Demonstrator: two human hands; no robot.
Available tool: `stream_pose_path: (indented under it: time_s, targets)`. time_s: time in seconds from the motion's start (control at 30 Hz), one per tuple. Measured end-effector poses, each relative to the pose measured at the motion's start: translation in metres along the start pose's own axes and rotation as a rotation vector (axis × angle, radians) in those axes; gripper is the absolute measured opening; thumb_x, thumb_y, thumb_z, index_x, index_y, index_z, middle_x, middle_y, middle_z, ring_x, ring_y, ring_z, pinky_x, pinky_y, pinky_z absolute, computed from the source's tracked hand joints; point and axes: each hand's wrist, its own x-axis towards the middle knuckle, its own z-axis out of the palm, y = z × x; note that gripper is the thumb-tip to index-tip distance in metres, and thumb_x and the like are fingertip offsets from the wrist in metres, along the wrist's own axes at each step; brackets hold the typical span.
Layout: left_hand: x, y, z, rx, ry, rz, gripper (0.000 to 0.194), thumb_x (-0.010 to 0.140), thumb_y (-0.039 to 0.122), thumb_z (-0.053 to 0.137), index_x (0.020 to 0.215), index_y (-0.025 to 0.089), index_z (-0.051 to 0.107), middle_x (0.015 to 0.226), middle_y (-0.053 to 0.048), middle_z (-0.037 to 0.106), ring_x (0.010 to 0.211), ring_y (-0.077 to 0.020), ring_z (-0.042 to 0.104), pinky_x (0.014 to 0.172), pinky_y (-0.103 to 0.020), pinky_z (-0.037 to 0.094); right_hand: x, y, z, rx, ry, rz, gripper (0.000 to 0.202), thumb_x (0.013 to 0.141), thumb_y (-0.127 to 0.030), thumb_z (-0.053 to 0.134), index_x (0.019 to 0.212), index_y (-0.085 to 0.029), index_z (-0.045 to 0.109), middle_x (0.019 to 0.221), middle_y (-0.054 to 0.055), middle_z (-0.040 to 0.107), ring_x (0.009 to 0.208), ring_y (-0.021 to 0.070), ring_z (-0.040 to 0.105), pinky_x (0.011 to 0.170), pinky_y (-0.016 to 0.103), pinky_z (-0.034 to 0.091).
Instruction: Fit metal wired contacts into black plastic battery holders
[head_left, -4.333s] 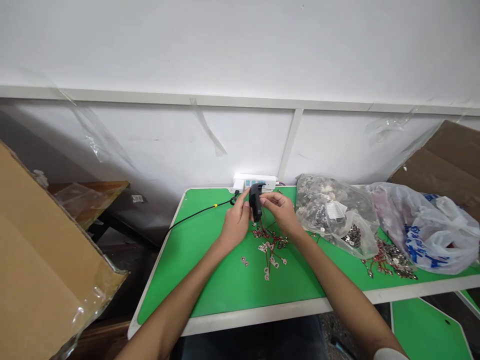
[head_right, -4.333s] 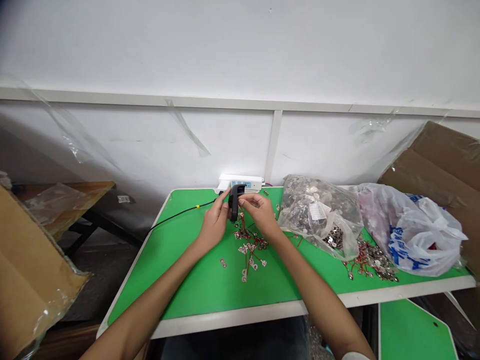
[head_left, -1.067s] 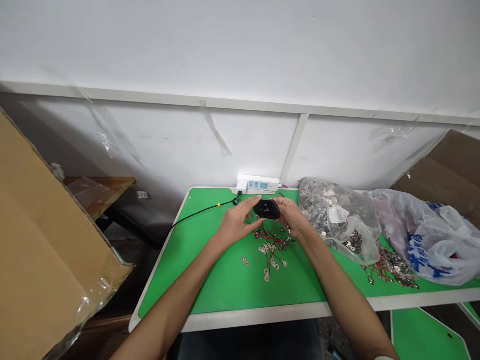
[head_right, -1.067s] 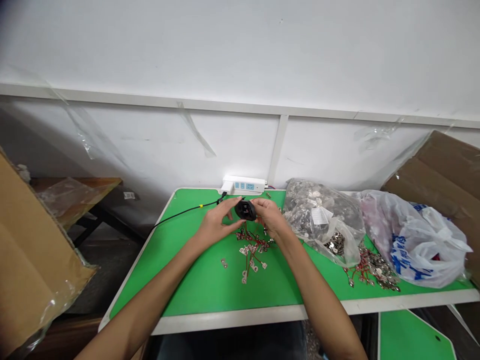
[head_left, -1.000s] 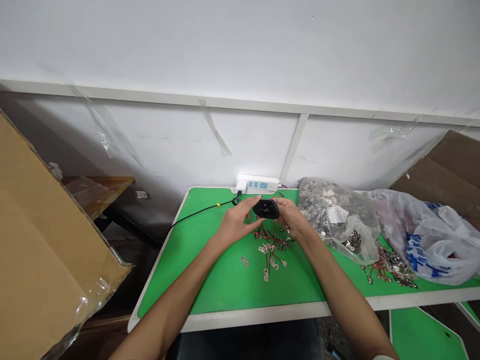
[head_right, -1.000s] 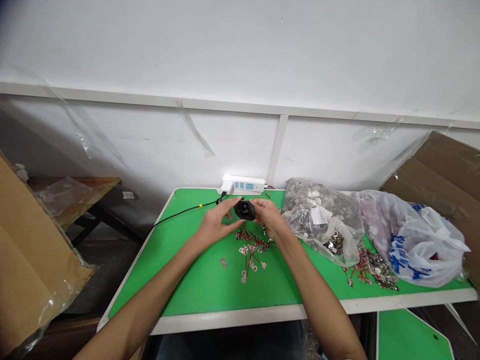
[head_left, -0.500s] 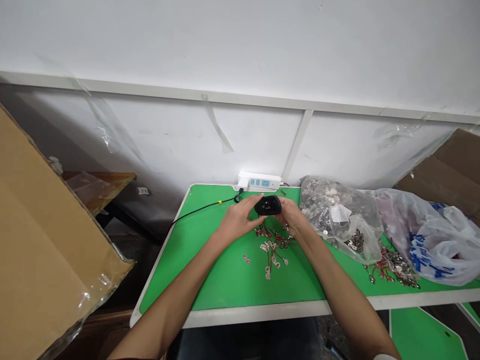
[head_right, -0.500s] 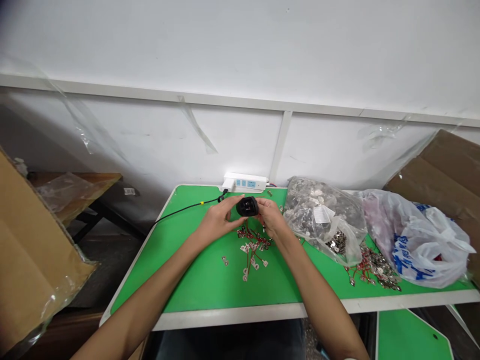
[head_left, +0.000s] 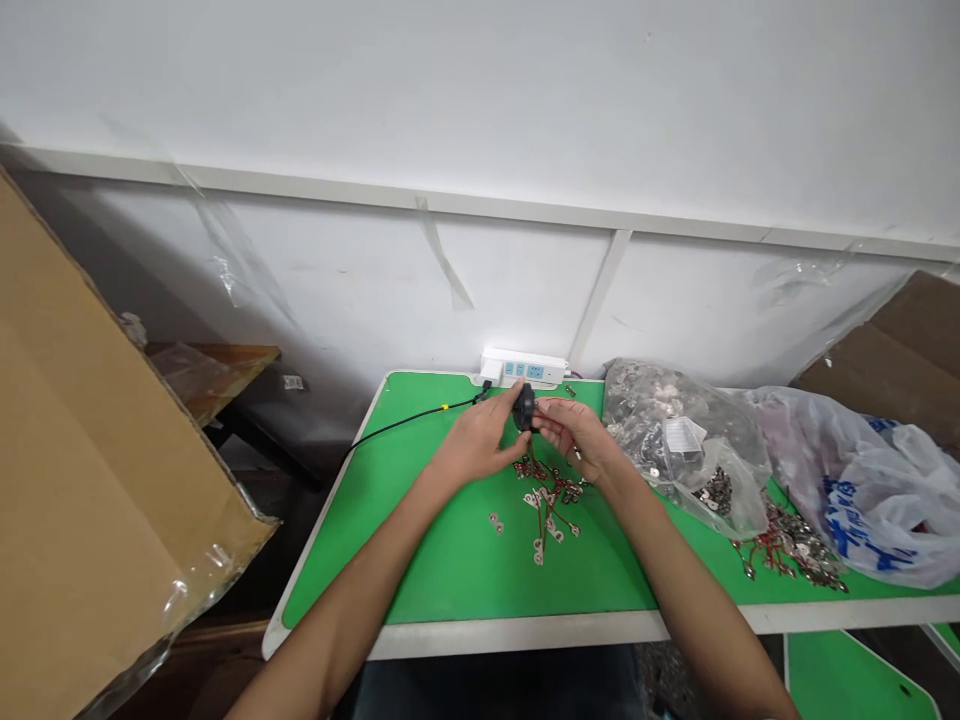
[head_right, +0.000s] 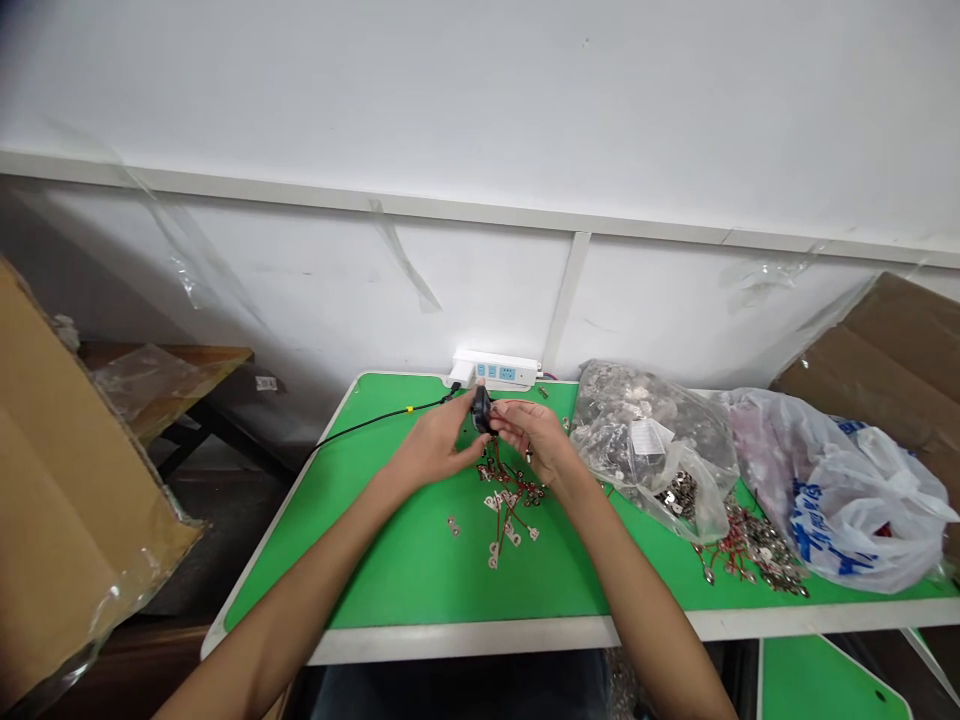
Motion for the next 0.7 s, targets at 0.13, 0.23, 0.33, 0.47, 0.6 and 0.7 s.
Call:
stream_pose_path:
  time_s: [0.13, 0.23, 0.33, 0.47, 0.6, 0.7]
  targets:
    - [-0.003, 0.0, 0.01, -0.25, 0.093, -0.101, 0.066, 0.101, 0.037, 0.05, 0.161, 0.012, 0.037, 0.149, -0.022, 0.059, 0.134, -0.0372, 0.06, 0.113, -0.053, 0.049, -0.012, -0.014, 0.004, -0.064, -0.016, 0.0, 0.039, 0.085, -0.054, 0.084, 0.096, -0.016, 0.081, 0.097, 0.009, 0.08, 0.07, 0.0115, 0.069, 0.06, 0.018, 0.056]
    - [0.0, 0.002, 0.014, -0.681, 0.181, -0.259, 0.06, 0.103, 0.044, 0.044, 0.156, 0.016, 0.045, 0.142, -0.016, 0.066, 0.126, -0.0333, 0.065, 0.111, -0.05, 0.051, -0.014, -0.017, -0.001, -0.109, -0.03, -0.156, 0.046, 0.092, -0.061, 0.068, 0.097, -0.017, 0.08, 0.097, 0.01, 0.078, 0.069, 0.0134, 0.064, 0.058, 0.023, 0.053]
    - [0.005, 0.009, 0.018, -1.189, 0.127, -0.459, 0.067, 0.1, 0.056, 0.045, 0.15, 0.013, 0.052, 0.12, -0.014, 0.075, 0.111, -0.0325, 0.072, 0.099, -0.046, 0.057, -0.01, -0.014, -0.006, -0.299, -0.004, -0.319, 0.04, 0.093, -0.048, 0.059, 0.114, -0.019, 0.076, 0.115, 0.01, 0.076, 0.094, 0.0211, 0.069, 0.077, 0.031, 0.057]
    - [0.009, 0.019, 0.026, -1.426, 0.101, -0.642, 0.069, 0.094, 0.063, 0.055, 0.139, 0.012, 0.062, 0.105, -0.013, 0.078, 0.099, -0.0312, 0.074, 0.085, -0.04, 0.059, -0.008, -0.004, -0.003, -0.703, 0.002, -0.457, 0.049, 0.088, -0.026, 0.049, 0.134, -0.02, 0.065, 0.134, 0.01, 0.069, 0.118, 0.0268, 0.065, 0.1, 0.043, 0.054]
    - [0.01, 0.022, 0.03, -1.271, 0.184, -0.65, 0.058, 0.083, 0.043, 0.071, 0.133, 0.016, 0.064, 0.114, -0.008, 0.076, 0.106, -0.027, 0.07, 0.09, -0.035, 0.055, -0.013, 0.001, 0.003, -0.928, -0.077, -0.545, 0.052, 0.093, -0.022, 0.043, 0.143, -0.021, 0.055, 0.136, 0.012, 0.068, 0.123, 0.0291, 0.064, 0.103, 0.048, 0.054]
    - [0.01, 0.021, 0.03, -1.179, 0.17, -0.573, 0.057, 0.081, 0.035, 0.072, 0.134, 0.016, 0.063, 0.122, -0.007, 0.073, 0.118, -0.0275, 0.065, 0.102, -0.036, 0.051, -0.018, 0.001, 0.003, -1.084, -0.035, -0.553, 0.05, 0.095, -0.023, 0.045, 0.145, -0.021, 0.051, 0.124, 0.012, 0.073, 0.112, 0.0307, 0.068, 0.105, 0.051, 0.051]
